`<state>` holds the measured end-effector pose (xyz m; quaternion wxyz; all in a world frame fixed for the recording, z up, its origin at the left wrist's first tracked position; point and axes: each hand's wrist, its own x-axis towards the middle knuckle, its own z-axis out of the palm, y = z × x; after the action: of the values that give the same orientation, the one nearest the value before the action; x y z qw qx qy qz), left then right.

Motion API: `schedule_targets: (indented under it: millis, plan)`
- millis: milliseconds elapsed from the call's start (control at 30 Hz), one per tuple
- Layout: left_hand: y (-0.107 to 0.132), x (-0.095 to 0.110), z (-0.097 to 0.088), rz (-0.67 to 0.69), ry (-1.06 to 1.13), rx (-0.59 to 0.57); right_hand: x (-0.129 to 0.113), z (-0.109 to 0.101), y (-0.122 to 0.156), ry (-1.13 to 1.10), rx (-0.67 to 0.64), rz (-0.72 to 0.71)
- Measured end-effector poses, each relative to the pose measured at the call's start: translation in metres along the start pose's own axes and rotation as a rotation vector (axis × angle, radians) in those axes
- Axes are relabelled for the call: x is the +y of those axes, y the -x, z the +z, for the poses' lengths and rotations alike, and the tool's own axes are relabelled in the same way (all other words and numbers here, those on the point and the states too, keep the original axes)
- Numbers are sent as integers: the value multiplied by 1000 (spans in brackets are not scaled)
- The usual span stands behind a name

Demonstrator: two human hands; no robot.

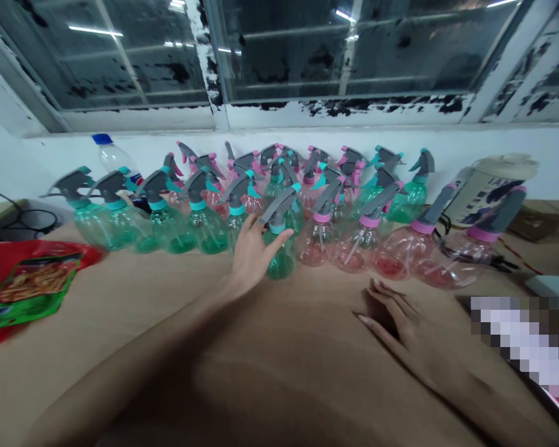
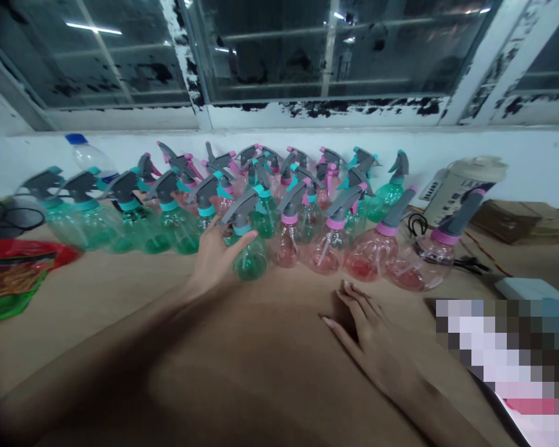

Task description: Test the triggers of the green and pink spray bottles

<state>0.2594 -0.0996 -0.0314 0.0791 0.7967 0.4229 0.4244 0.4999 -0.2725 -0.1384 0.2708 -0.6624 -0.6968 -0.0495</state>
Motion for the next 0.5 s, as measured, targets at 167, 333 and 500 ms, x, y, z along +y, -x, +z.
schedule_targets:
  millis: [167,333,500]
  plan:
    - [-10,-2,8,15,-92,44,0,-1,-1,1,-6,-3]
    - [-23,-7,17,54,-152,88,1,-1,-1,7,-20,9]
    - [-28,-12,20,57,-177,111,3,0,-1,-1,-20,1]
